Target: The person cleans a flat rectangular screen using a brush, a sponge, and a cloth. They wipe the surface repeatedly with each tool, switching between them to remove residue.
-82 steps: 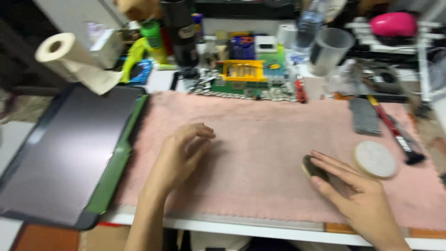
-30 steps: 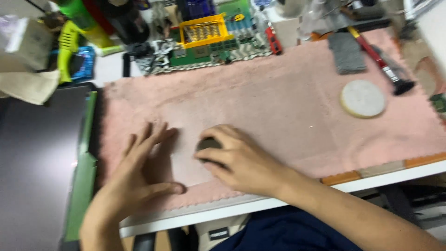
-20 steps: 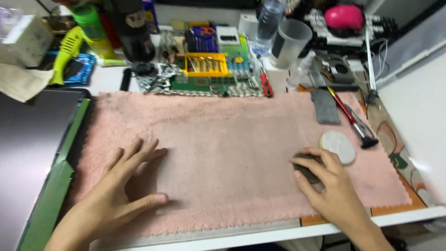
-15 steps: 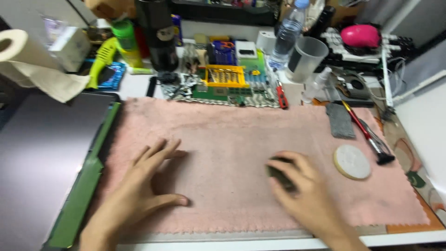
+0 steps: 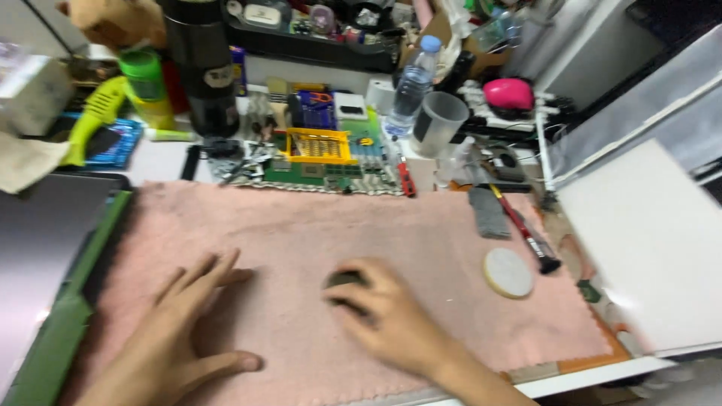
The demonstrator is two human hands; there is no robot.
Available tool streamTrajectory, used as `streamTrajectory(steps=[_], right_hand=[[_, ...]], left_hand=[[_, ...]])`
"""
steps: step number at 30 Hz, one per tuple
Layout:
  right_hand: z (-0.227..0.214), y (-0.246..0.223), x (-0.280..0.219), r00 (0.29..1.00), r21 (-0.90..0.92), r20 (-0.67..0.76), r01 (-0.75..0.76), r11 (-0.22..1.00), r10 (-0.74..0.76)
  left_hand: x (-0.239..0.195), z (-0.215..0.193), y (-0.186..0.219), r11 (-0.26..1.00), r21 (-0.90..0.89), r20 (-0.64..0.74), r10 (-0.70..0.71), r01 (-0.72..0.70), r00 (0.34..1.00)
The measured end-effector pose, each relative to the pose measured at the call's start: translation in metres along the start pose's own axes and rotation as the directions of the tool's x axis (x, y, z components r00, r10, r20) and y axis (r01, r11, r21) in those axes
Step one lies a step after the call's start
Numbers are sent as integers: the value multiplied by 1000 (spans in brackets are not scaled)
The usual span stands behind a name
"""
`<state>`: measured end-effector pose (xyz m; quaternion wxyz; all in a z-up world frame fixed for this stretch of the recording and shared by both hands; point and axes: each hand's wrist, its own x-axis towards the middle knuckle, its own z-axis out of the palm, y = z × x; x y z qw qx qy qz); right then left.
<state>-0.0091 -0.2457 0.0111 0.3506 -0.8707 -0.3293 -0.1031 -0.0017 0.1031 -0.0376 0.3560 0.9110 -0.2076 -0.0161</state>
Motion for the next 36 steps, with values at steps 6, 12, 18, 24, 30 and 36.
streamTrajectory(steps=[6, 12, 18, 24, 30, 36], right_hand=[[-87, 88, -87, 918, -192, -166, -387, 902, 359], [-58, 46, -34, 920, -65, -160, -371, 927, 357], [44, -14, 68, 997, 162, 41, 53, 985, -60], [56, 16, 59, 986, 87, 80, 139, 986, -146], [-62, 87, -44, 946, -75, -17, -325, 943, 325], [-79, 92, -52, 916, -265, -198, -393, 881, 349]], left_hand=[[4, 4, -3, 998, 38, -38, -50, 52, 998], [1, -19, 38, 988, -147, -169, -75, 50, 983], [6, -17, 42, 989, -144, -175, -7, -18, 984], [5, -10, 23, 998, -20, -162, -58, 55, 985], [6, -18, 42, 987, -83, -115, -149, 140, 982], [4, -20, 45, 995, -75, -146, -81, 71, 986]])
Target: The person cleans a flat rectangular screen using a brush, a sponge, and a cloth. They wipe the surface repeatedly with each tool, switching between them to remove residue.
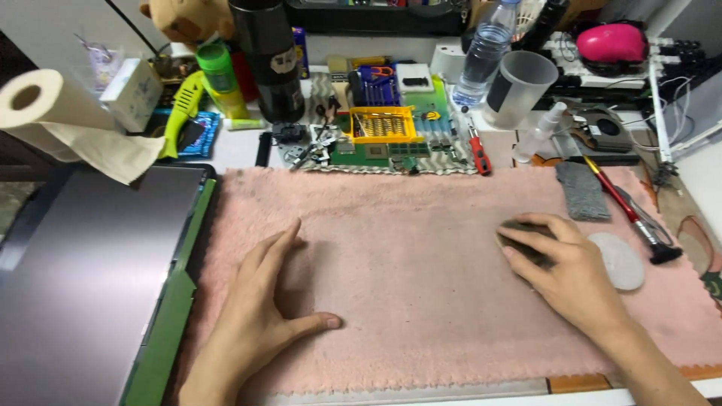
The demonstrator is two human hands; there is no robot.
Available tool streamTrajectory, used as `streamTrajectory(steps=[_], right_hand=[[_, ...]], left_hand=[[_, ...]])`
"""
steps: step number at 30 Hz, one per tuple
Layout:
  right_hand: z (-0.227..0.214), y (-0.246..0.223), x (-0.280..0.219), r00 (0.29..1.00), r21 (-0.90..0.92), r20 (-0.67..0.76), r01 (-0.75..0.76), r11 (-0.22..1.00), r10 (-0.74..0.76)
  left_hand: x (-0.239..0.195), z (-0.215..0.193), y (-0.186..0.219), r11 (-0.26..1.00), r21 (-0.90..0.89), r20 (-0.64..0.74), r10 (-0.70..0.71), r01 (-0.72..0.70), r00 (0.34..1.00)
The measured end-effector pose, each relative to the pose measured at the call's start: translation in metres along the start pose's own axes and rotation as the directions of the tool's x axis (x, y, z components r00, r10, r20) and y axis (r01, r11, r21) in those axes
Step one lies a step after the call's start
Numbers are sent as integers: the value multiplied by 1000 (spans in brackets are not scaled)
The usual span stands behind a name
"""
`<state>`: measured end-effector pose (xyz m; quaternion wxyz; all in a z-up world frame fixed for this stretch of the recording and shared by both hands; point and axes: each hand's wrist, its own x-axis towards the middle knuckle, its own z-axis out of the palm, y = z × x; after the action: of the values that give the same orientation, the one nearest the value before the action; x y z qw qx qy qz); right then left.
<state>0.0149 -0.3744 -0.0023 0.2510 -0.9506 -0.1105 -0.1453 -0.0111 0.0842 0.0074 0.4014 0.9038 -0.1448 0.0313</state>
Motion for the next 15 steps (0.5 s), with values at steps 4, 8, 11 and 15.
streamTrajectory(steps=[4, 8, 11, 15], right_hand=[[34, -79, 35, 997, 181, 17, 73, 981, -77], [86, -162, 68, 935, 375, 268, 122, 919, -234], [131, -176, 78, 891, 480, 188, 284, 830, -414], [101, -158, 70, 893, 415, 316, 175, 893, -322]], left_hand=[[-1, 3, -7, 999, 15, -26, 45, -44, 999], [-1, 8, -11, 999, -10, -7, -36, 36, 999], [0, 7, -14, 1000, -2, -20, -16, 16, 1000], [-1, 9, -19, 1000, 22, 6, -12, 12, 1000]])
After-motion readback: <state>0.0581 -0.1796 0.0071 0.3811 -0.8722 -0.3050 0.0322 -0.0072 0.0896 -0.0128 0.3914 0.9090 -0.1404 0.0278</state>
